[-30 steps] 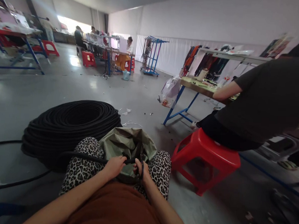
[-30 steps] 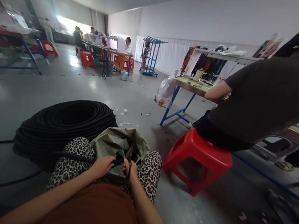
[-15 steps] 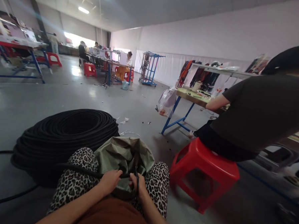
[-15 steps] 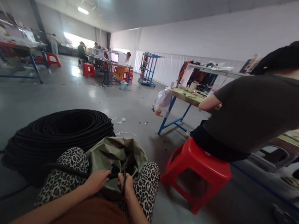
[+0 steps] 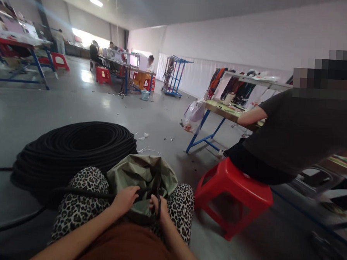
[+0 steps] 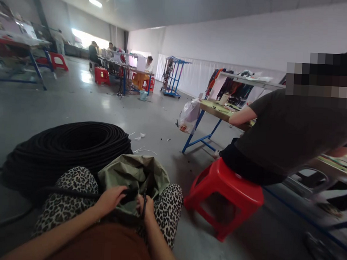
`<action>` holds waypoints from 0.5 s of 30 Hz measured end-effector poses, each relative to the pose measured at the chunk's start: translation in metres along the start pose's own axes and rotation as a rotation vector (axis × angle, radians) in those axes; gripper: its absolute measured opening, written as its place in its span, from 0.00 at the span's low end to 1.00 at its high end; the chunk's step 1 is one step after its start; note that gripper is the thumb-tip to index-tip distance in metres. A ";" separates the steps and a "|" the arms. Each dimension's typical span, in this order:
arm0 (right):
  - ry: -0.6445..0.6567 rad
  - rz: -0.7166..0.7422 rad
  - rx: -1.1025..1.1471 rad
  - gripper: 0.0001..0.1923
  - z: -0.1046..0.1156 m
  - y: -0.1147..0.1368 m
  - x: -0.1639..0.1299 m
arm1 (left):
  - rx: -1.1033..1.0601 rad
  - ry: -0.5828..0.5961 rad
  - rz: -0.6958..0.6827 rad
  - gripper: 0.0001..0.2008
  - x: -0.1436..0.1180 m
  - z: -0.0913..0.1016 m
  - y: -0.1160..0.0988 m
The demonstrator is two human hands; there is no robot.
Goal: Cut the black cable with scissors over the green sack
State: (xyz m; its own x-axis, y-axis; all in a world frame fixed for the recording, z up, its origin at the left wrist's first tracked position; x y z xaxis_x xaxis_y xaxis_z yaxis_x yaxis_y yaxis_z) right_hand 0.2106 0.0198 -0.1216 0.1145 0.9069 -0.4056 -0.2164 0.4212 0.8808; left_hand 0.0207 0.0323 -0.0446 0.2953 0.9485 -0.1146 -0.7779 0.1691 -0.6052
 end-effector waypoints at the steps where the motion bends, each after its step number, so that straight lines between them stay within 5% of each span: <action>1: -0.002 -0.043 0.014 0.26 0.002 0.001 -0.002 | -0.027 -0.052 -0.023 0.18 0.002 0.005 0.000; 6: 0.094 -0.014 -0.048 0.27 0.002 0.006 -0.010 | -0.078 -0.182 -0.065 0.17 0.013 0.021 0.001; 15: 0.155 0.068 -0.221 0.23 0.001 0.010 -0.015 | -0.042 -0.145 0.015 0.19 0.013 0.030 -0.003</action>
State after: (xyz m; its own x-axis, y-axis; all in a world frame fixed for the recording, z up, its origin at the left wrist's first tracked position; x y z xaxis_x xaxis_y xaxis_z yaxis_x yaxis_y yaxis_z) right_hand 0.2077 0.0109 -0.1063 -0.0532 0.9171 -0.3951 -0.4270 0.3367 0.8392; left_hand 0.0103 0.0522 -0.0211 0.1987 0.9800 -0.0109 -0.7567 0.1463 -0.6372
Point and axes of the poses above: each hand's wrist, its own x-axis towards the middle knuckle, its own z-axis out of the back of the hand, y = z × x, the point moved 3 cm from there along x, towards the middle knuckle, and after that the axes turned 15 degrees about -x, right-handed, at the moved point
